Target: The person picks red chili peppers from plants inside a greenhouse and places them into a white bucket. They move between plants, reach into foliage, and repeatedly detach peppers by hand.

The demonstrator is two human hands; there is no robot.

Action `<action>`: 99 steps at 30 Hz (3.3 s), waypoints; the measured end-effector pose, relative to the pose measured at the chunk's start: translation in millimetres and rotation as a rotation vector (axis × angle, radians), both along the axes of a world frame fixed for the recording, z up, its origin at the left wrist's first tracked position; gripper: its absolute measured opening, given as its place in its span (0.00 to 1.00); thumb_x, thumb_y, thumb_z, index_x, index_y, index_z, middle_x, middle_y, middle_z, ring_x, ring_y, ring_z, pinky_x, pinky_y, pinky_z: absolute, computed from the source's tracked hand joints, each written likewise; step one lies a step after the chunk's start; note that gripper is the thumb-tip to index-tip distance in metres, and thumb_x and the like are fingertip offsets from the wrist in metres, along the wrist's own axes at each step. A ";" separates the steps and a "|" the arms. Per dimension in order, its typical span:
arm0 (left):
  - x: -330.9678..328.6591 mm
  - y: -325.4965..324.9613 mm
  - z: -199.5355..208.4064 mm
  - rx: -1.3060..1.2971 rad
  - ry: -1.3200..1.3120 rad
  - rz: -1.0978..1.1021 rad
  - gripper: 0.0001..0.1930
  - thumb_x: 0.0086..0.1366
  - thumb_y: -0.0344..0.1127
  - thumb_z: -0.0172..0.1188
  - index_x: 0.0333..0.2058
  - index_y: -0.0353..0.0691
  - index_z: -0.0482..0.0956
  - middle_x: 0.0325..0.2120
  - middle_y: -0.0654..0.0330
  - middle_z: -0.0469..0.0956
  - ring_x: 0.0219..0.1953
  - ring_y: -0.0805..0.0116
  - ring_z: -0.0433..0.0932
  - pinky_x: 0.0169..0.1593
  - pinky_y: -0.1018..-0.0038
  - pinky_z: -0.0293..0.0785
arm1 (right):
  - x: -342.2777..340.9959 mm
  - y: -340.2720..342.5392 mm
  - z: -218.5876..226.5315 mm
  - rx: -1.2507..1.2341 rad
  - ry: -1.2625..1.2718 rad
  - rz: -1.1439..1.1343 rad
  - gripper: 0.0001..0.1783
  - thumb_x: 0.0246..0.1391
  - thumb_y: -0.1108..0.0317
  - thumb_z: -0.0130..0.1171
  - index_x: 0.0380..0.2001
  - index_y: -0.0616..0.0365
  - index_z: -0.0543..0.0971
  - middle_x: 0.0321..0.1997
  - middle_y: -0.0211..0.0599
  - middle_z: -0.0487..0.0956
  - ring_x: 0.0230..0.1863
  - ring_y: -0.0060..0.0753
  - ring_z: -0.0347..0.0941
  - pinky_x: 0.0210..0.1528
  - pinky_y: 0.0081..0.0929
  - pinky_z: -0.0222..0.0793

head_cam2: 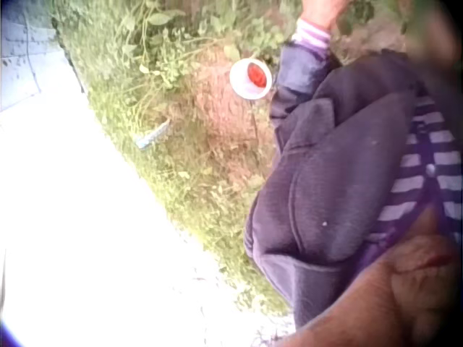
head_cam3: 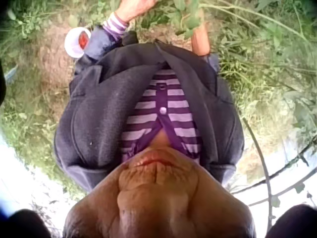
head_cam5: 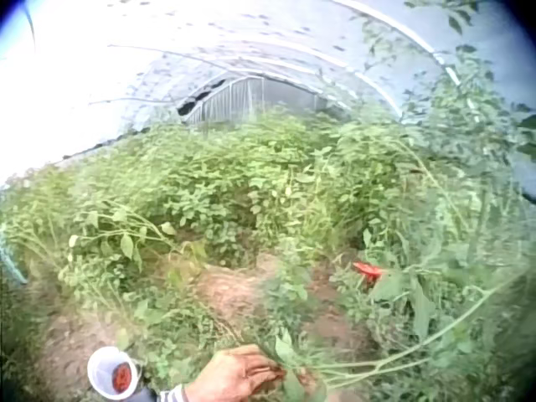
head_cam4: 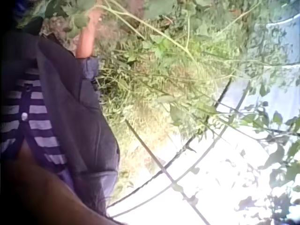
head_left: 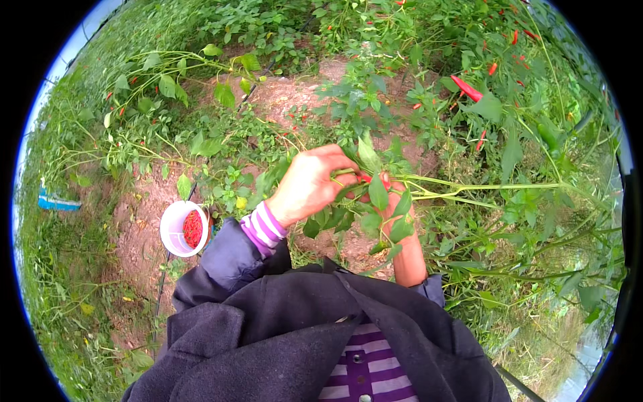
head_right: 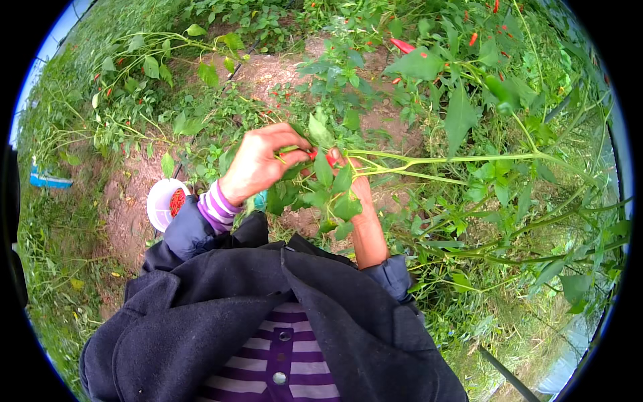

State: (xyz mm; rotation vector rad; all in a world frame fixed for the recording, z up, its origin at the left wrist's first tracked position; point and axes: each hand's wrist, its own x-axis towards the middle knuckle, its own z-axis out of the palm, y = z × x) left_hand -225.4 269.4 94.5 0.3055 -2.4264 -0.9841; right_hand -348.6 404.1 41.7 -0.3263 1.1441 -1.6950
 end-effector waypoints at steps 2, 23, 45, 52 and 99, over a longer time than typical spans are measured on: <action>-11.2 7.4 -4.2 -0.051 -0.048 -0.090 0.08 0.49 0.26 0.59 0.31 0.33 0.77 0.27 0.53 0.74 0.30 0.51 0.75 0.35 0.65 0.72 | -10.1 4.1 -14.8 0.102 0.144 0.012 0.24 0.56 0.49 0.54 0.43 0.61 0.75 0.34 0.32 0.77 0.28 0.21 0.72 0.30 0.20 0.68; -59.5 19.5 31.6 0.251 -0.221 -0.283 0.08 0.53 0.31 0.63 0.32 0.37 0.78 0.21 0.67 0.73 0.25 0.81 0.68 0.27 0.81 0.65 | -8.9 54.9 -27.6 0.103 0.288 -0.366 0.09 0.55 0.67 0.56 0.32 0.64 0.77 0.21 0.28 0.75 0.22 0.18 0.71 0.23 0.19 0.67; -94.8 92.5 3.2 -0.087 -0.349 -0.482 0.09 0.48 0.29 0.57 0.29 0.32 0.75 0.21 0.47 0.74 0.25 0.50 0.75 0.29 0.62 0.68 | -22.9 124.5 19.4 0.575 0.868 -0.392 0.07 0.50 0.67 0.57 0.30 0.60 0.78 0.22 0.41 0.77 0.21 0.30 0.72 0.25 0.28 0.65; -100.2 82.3 13.7 -0.400 -0.242 -0.563 0.11 0.44 0.25 0.51 0.31 0.34 0.73 0.24 0.47 0.75 0.30 0.45 0.75 0.32 0.56 0.71 | -33.5 130.7 28.7 0.456 1.034 -0.211 0.11 0.52 0.65 0.57 0.26 0.64 0.75 0.18 0.38 0.74 0.18 0.25 0.69 0.22 0.28 0.62; -146.9 54.1 56.3 -0.811 0.416 -0.351 0.19 0.38 0.22 0.60 0.34 0.40 0.74 0.27 0.60 0.69 0.25 0.63 0.76 0.25 0.69 0.73 | -70.9 86.0 113.3 0.204 0.665 -0.666 0.08 0.49 0.72 0.59 0.32 0.64 0.75 0.24 0.35 0.78 0.22 0.22 0.75 0.22 0.17 0.72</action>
